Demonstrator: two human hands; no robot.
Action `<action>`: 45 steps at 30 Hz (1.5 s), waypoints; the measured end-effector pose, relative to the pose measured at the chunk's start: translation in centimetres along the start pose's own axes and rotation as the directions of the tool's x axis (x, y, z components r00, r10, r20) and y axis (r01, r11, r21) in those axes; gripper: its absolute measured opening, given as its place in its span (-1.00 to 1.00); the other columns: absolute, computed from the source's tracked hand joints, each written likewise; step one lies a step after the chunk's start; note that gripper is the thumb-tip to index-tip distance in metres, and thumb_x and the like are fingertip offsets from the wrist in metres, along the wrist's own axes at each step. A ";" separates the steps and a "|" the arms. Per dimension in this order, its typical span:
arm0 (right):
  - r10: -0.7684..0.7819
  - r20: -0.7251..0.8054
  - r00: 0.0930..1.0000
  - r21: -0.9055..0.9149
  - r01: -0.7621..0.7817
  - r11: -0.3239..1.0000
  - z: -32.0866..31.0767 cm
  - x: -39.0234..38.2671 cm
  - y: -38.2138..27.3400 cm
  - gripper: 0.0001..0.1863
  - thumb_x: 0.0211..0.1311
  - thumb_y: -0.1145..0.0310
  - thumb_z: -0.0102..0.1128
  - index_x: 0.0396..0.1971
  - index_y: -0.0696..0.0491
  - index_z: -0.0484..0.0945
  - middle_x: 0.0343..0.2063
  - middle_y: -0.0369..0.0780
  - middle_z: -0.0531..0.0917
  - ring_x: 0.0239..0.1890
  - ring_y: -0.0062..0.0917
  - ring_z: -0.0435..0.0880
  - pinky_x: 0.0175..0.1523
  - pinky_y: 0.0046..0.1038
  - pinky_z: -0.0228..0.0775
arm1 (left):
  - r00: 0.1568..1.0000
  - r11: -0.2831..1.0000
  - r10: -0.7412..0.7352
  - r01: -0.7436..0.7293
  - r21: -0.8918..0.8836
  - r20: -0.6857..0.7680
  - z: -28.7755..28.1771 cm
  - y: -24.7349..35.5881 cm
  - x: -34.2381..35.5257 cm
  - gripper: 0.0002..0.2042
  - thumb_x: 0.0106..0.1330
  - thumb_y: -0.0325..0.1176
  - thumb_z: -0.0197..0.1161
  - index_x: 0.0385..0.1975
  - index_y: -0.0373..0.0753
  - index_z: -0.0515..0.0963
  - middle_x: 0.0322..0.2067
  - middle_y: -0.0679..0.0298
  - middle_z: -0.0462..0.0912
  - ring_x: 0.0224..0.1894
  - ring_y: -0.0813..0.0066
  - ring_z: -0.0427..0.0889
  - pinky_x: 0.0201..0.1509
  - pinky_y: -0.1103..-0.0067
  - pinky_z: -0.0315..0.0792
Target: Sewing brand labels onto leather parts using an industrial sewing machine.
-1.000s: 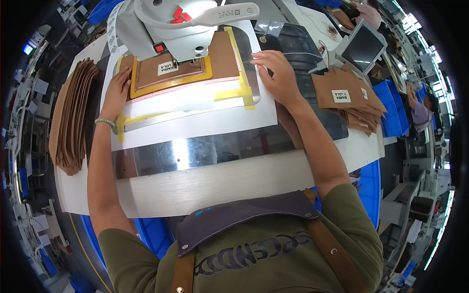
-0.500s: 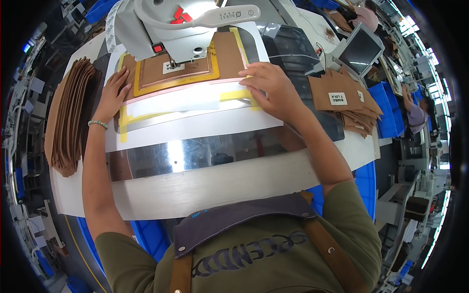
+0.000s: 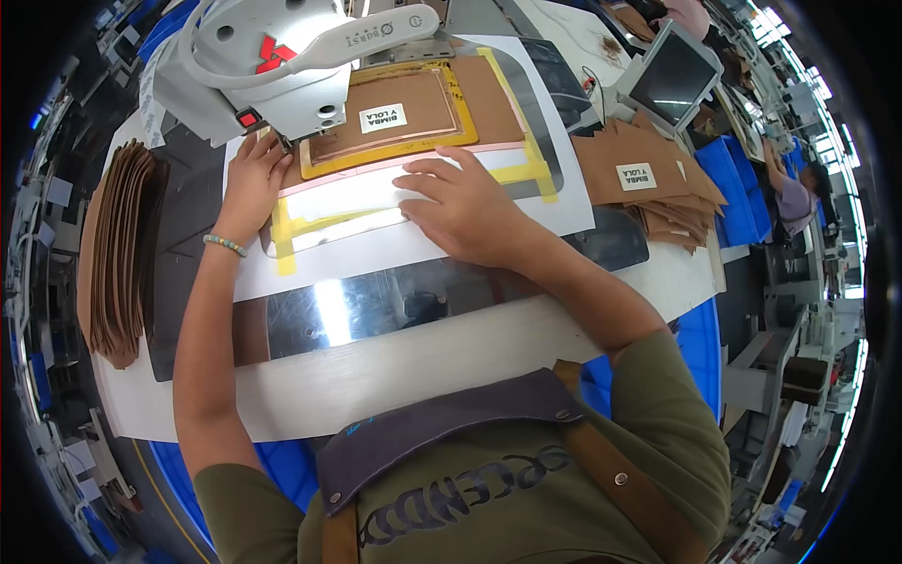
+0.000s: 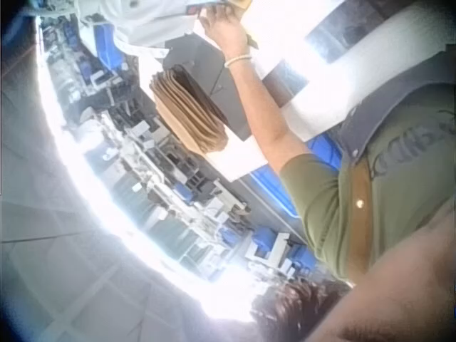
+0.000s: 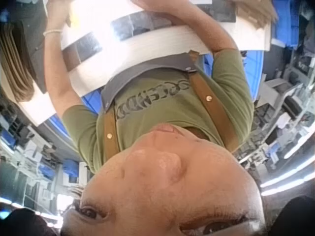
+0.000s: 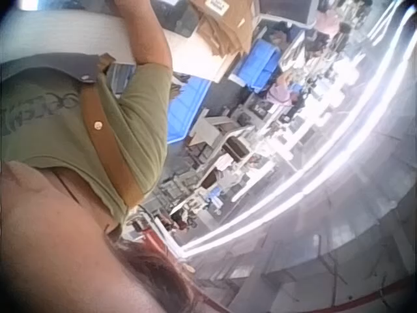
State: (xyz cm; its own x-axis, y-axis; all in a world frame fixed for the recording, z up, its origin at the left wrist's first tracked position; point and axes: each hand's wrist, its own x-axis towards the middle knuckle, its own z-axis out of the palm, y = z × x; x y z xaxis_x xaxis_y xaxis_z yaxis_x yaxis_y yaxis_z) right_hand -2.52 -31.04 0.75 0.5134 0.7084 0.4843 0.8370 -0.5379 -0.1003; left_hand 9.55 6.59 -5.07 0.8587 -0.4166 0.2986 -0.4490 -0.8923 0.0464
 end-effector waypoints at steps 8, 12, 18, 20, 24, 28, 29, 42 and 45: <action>0.134 -0.054 0.990 -0.023 -0.135 0.991 0.6 -0.9 1.4 -0.53 0.40 0.22 0.33 0.25 0.06 0.61 0.28 -0.10 0.64 0.42 -0.20 0.50 0.59 0.06 0.10 | 0.981 0.945 -0.095 0.035 -0.326 -0.170 -0.9 5.3 1.6 -0.70 0.51 -0.33 0.25 -0.06 -0.50 0.70 0.07 -0.28 0.69 0.18 -0.33 0.60 0.26 0.10 0.49; 0.160 0.024 0.987 -0.054 -0.159 0.986 1.7 -1.8 2.0 -0.47 0.42 0.17 0.32 0.30 0.08 0.57 0.27 -0.07 0.64 0.41 -0.22 0.51 0.58 0.00 0.15 | 0.976 0.939 -0.185 0.141 -0.314 -0.116 -1.8 5.5 2.6 -0.74 0.50 -0.33 0.23 0.00 -0.39 0.67 0.05 -0.17 0.71 0.07 -0.25 0.66 0.12 0.13 0.57; 0.123 0.053 0.991 0.067 -0.126 0.990 1.6 -0.5 0.5 -0.55 0.40 0.27 0.36 0.23 0.07 0.63 0.22 -0.11 0.68 0.30 -0.19 0.59 0.43 -0.12 0.37 | 0.789 0.400 -0.613 0.360 -0.843 0.045 -2.9 -4.6 -1.1 -0.69 0.66 -0.33 0.14 0.12 -0.40 0.71 -0.12 0.16 0.84 -0.14 0.48 0.81 -0.09 0.44 0.74; 0.184 -0.007 0.983 0.095 -0.182 0.979 1.8 -0.7 1.5 -0.60 0.36 0.30 0.37 0.16 0.09 0.66 0.16 -0.09 0.70 0.23 -0.15 0.63 0.37 -0.12 0.41 | 0.814 0.572 -0.581 0.406 -0.713 -0.002 -5.2 -3.5 -2.5 -0.70 0.64 -0.33 0.16 0.14 -0.36 0.71 -0.10 0.10 0.84 -0.12 0.45 0.83 -0.11 0.43 0.75; 0.202 -0.048 0.978 0.111 -0.195 0.974 1.5 -0.9 2.4 -0.59 0.32 0.36 0.40 0.13 0.15 0.65 0.13 -0.06 0.69 0.17 -0.10 0.63 0.31 -0.13 0.43 | 0.816 0.899 -0.402 0.267 -0.346 -0.416 -14.0 -4.0 -10.3 -0.72 0.60 -0.39 0.21 0.19 -0.21 0.72 -0.05 0.13 0.84 0.03 0.50 0.76 0.06 0.60 0.59; 0.213 0.008 0.977 0.132 -0.212 0.968 1.0 -0.7 1.6 -0.65 0.41 0.37 0.35 0.12 0.14 0.69 0.18 -0.10 0.67 0.25 -0.17 0.60 0.39 -0.22 0.37 | 0.549 0.657 -0.711 0.296 -0.693 -0.439 -24.4 -3.7 -23.7 -0.66 0.55 -0.53 0.21 0.27 -0.34 0.67 0.22 0.24 0.74 0.22 0.48 0.68 0.36 0.58 0.46; 0.235 0.037 0.971 0.106 -0.237 0.966 0.9 -0.8 1.6 -0.65 0.42 0.38 0.32 0.15 0.13 0.69 0.22 -0.11 0.66 0.30 -0.19 0.58 0.43 -0.23 0.34 | 0.486 0.579 -0.764 0.229 -0.782 -0.424 -25.5 -2.2 -25.3 -0.61 0.55 -0.58 0.16 0.34 -0.41 0.57 0.28 0.16 0.68 0.27 0.43 0.66 0.38 0.55 0.49; 0.239 0.109 0.965 0.045 -0.245 0.968 1.8 -0.7 1.8 -0.61 0.53 0.31 0.21 0.25 0.11 0.66 0.33 -0.15 0.60 0.41 -0.23 0.50 0.54 -0.23 0.22 | -0.020 0.210 -0.888 0.871 -0.445 -0.460 -15.9 8.6 -64.3 -0.41 0.35 -0.74 0.13 0.43 -0.36 0.49 0.48 0.10 0.49 0.50 0.25 0.47 0.58 0.40 0.32; 0.230 0.109 0.967 0.042 -0.236 0.971 1.5 -0.7 1.5 -0.61 0.54 0.29 0.20 0.25 0.11 0.66 0.33 -0.15 0.60 0.41 -0.24 0.50 0.54 -0.23 0.22 | -0.080 0.014 -0.906 0.976 -0.218 -0.415 -11.6 10.7 -70.8 -0.38 0.28 -0.72 0.15 0.43 -0.34 0.48 0.48 0.05 0.48 0.53 0.17 0.44 0.62 0.37 0.28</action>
State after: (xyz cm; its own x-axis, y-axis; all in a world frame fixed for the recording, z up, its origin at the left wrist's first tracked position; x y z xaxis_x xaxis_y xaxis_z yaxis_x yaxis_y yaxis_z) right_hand -1.33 -31.63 -1.07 0.7099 0.6110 0.3503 0.6993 -0.6704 -0.2478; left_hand -58.89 28.53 -14.66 0.2360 0.9142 0.3294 0.7780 -0.3809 0.4996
